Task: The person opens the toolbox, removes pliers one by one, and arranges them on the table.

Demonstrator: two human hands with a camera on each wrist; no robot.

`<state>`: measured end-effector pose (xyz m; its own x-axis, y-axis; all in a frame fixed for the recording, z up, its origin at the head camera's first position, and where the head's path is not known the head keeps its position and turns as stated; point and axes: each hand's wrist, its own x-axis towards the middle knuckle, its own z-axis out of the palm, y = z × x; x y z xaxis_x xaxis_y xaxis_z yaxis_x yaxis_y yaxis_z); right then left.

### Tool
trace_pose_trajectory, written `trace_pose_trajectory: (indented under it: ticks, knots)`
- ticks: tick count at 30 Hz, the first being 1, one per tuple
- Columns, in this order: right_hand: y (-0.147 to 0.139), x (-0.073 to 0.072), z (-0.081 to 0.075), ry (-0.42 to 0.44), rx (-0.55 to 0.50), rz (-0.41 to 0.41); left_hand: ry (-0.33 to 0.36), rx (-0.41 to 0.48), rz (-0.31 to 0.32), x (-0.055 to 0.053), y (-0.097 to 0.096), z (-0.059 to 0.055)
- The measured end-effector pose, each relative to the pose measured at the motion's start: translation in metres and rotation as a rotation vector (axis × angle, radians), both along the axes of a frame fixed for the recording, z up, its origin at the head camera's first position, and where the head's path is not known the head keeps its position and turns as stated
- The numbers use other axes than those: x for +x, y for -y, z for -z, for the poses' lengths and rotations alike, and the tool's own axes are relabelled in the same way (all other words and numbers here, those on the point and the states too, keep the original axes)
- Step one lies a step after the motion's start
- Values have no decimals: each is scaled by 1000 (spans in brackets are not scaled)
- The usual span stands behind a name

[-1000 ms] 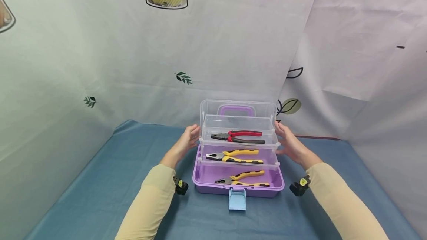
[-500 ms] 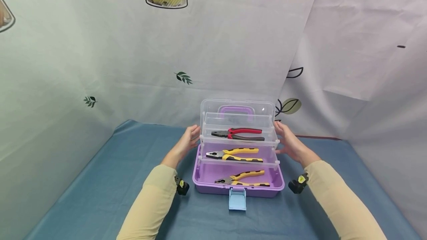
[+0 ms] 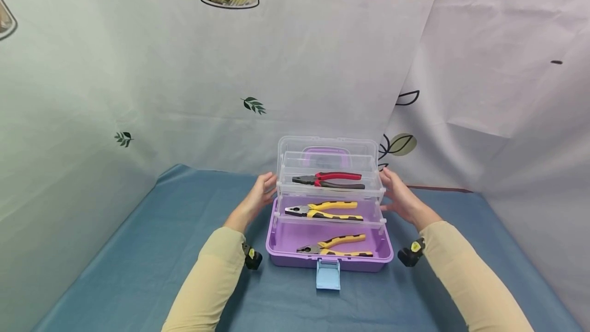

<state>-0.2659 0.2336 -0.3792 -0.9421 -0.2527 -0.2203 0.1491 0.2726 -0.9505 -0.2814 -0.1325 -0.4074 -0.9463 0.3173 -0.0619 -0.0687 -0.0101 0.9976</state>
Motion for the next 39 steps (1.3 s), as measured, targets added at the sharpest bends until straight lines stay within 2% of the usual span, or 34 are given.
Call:
trace_pose_trajectory:
  ticks: [10, 21, 30, 39]
  knots:
    - [-1, 2, 2, 7, 11, -4, 14, 1, 16, 1, 0, 1]
    - [0, 3, 4, 10, 26, 24, 47, 22, -4, 2, -2, 2]
    - [-1, 5, 3, -7, 34, 15, 53, 8, 5, 3, -2, 2]
    - [0, 8, 3, -3, 54, 13, 63, -64, -56, 3, -3, 3]
